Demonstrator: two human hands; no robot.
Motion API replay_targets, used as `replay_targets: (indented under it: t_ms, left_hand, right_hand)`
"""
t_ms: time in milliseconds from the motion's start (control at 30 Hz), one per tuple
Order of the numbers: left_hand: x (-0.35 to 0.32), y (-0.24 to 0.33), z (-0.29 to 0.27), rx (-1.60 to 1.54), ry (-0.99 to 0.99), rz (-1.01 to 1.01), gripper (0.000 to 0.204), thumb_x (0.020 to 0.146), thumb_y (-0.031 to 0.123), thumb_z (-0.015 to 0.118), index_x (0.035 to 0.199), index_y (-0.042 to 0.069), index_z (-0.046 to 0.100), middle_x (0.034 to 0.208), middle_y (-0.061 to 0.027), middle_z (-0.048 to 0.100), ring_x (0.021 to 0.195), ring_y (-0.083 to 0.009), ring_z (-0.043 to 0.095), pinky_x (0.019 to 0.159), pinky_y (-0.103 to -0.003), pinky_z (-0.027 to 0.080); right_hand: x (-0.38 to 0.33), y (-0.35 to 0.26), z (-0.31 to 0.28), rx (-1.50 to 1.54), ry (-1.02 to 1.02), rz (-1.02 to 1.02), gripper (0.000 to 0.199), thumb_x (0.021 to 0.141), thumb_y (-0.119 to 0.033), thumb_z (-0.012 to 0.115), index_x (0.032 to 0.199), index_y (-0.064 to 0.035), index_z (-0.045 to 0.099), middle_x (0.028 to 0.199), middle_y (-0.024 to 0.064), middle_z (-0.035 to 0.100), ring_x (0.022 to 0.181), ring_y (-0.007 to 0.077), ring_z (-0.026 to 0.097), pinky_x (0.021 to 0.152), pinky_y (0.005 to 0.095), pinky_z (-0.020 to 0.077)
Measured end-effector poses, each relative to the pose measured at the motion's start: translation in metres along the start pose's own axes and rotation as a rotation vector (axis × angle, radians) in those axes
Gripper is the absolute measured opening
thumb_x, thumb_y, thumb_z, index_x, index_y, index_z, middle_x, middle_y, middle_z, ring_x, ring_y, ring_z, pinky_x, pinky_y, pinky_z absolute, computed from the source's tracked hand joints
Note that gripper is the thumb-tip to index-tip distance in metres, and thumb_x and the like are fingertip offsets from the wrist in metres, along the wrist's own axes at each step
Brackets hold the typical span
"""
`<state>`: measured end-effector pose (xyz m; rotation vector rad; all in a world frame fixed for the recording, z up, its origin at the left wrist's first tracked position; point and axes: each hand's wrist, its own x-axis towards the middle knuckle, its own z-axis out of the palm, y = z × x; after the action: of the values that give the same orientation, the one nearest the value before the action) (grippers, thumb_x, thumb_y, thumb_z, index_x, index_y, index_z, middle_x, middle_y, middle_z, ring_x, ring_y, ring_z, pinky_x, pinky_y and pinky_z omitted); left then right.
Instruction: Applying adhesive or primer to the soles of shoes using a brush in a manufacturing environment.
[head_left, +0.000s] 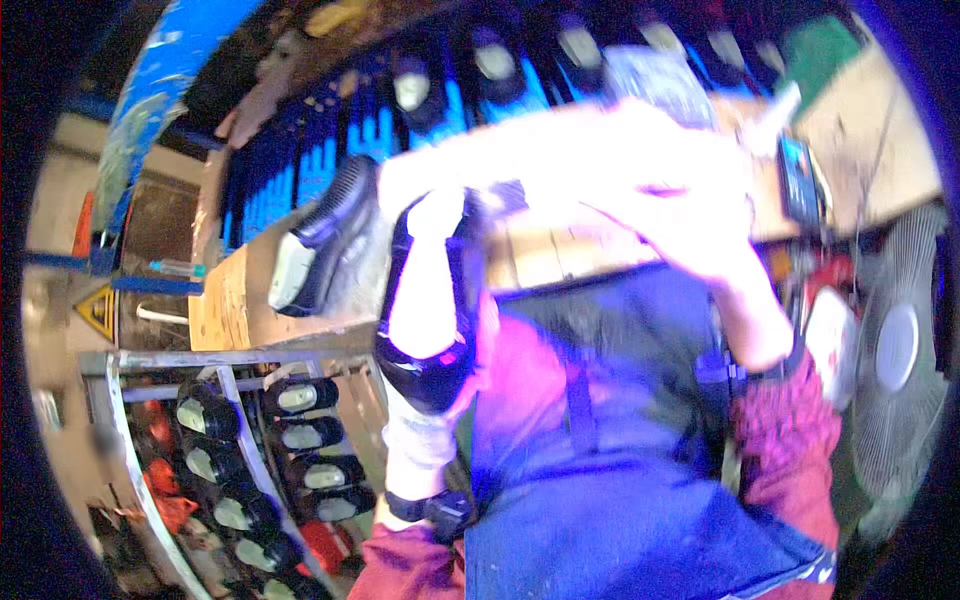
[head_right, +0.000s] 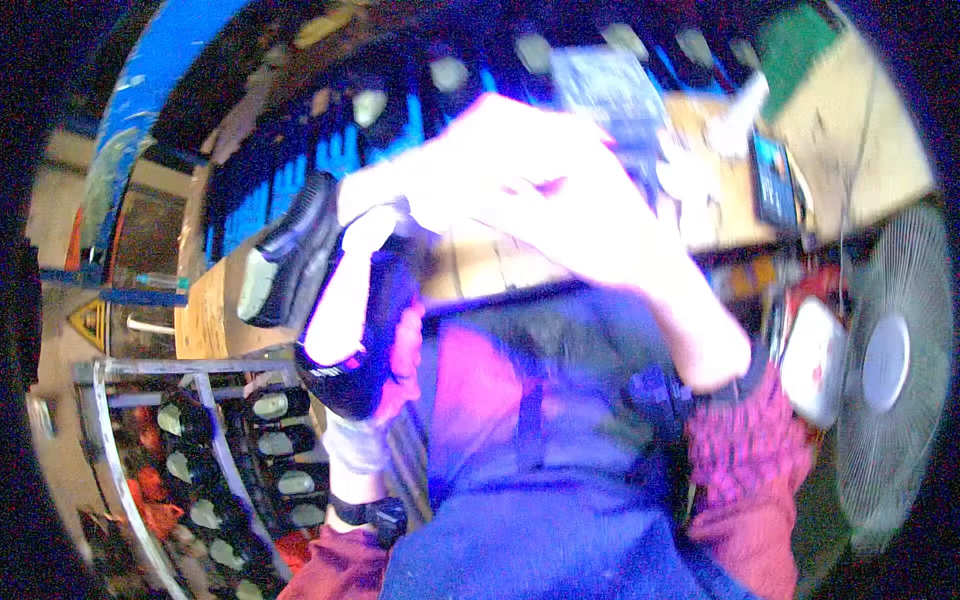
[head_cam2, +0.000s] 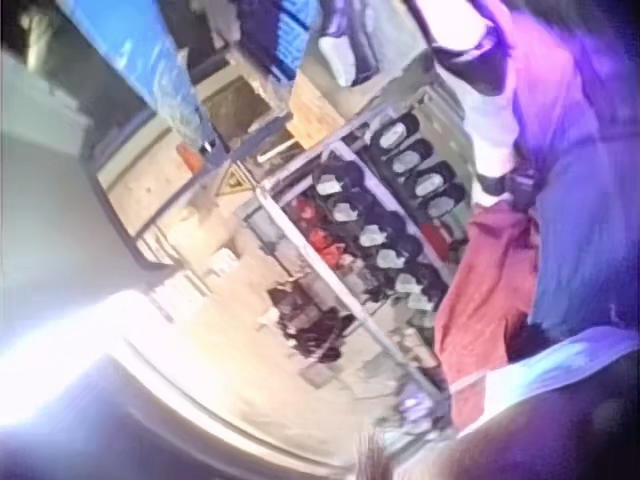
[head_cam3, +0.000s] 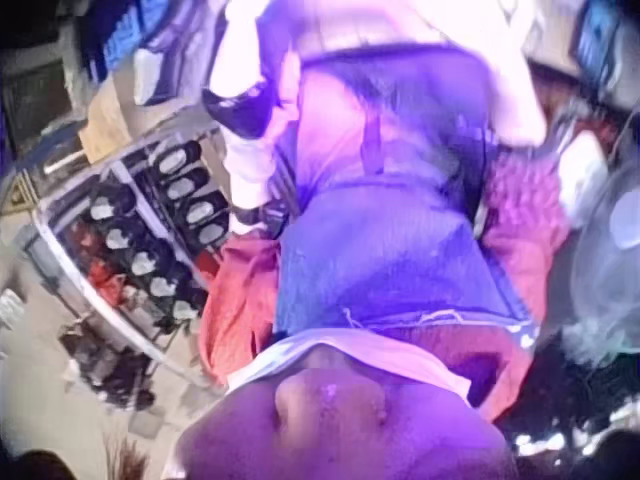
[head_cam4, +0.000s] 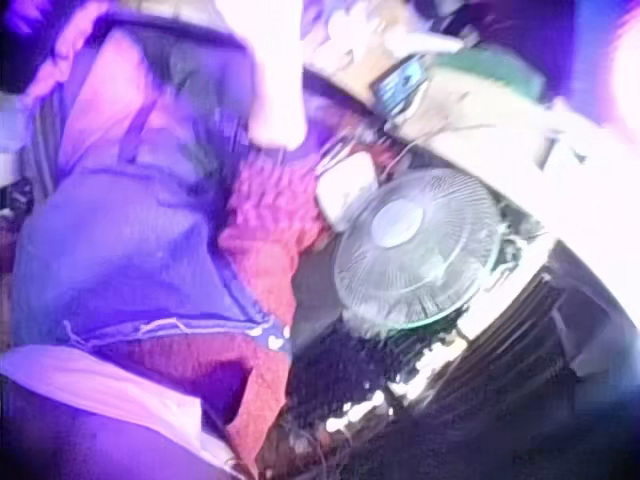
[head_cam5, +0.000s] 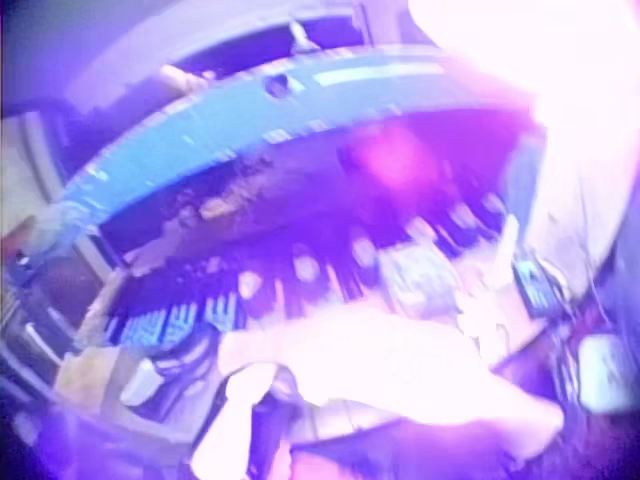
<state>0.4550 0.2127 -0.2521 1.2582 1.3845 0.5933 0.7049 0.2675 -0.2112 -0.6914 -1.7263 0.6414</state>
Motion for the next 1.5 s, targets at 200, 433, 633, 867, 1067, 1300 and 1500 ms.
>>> replay_targets:
  t_ms: [200,433,633,867,1067,1300,1500]
  left_hand:
    - [0.073,0.072,-0.063,-1.073,-0.226,0.178,0.045,0.095,0.024,0.047,0.133,0.002,0.038,0.121,-0.0096,0.053,0.106,-0.0166,0.054,0.095,-0.029,0.042]
    - [0.277,0.080,-0.194,0.453,0.123,0.479,0.047,0.087,0.037,0.057,0.120,0.005,0.053,0.115,-0.0151,0.059,0.099,-0.0272,0.061,0.084,-0.038,0.050]
    - [0.380,0.089,-0.178,0.889,0.832,0.483,0.065,0.074,0.054,0.059,0.125,0.014,0.052,0.129,-0.0224,0.048,0.116,-0.0385,0.049,0.094,-0.045,0.042]
    - [0.400,0.022,-0.212,1.099,1.007,0.340,0.091,0.068,0.056,0.067,0.138,0.009,0.034,0.131,-0.0238,0.045,0.119,-0.0301,0.050,0.095,-0.041,0.042]
    - [0.236,0.113,-0.167,1.077,0.435,0.007,0.078,0.067,0.065,0.060,0.114,0.002,0.056,0.105,-0.0288,0.060,0.103,-0.0335,0.060,0.087,-0.039,0.047]
    - [0.132,0.035,-0.159,1.500,0.247,-0.081,0.094,0.063,0.042,0.075,0.137,0.005,0.029,0.106,-0.0236,0.059,0.096,-0.0368,0.061,0.083,-0.044,0.049]
    - [0.098,0.021,-0.111,1.586,0.204,0.111,0.108,0.061,0.044,0.076,0.144,0.011,0.016,0.103,-0.0232,0.057,0.095,-0.0353,0.060,0.083,-0.043,0.047]
  right_hand:
    - [-0.046,0.017,-0.039,-0.054,0.204,0.260,0.014,0.080,-0.002,0.063,0.094,0.0024,0.061,0.098,0.0144,0.064,0.089,0.0198,0.062,0.080,0.0319,0.0496]
    - [-0.059,0.037,-0.064,-0.019,0.292,0.296,0.023,0.082,-0.010,0.064,0.097,-0.0024,0.049,0.100,0.0172,0.060,0.089,0.0209,0.057,0.081,0.0327,0.0464]
    - [-0.060,0.054,-0.070,-0.013,0.348,0.408,0.024,0.083,-0.013,0.064,0.099,-0.0028,0.048,0.100,0.0180,0.059,0.076,0.0162,0.055,0.071,0.0289,0.0471]
    - [-0.058,0.064,-0.062,0.002,0.356,0.453,0.024,0.085,-0.014,0.063,0.101,-0.0032,0.048,0.102,0.0169,0.059,0.074,0.0148,0.055,0.067,0.0254,0.0461]
    - [-0.072,0.053,-0.064,0.000,0.392,0.497,0.013,0.090,-0.013,0.054,0.099,-0.0045,0.051,0.101,0.0131,0.058,0.079,0.0160,0.055,0.071,0.0286,0.0456]
    - [-0.075,0.055,-0.067,-0.344,0.382,0.494,0.005,0.088,-0.007,0.058,0.089,-0.0025,0.057,0.087,0.0043,0.061,0.078,0.0112,0.057,0.070,0.0256,0.0454]
    - [-0.075,0.054,-0.071,-0.728,0.123,0.376,0.013,0.082,-0.014,0.062,0.092,-0.0045,0.060,0.078,0.0104,0.061,0.072,0.0226,0.061,0.067,0.0306,0.0465]
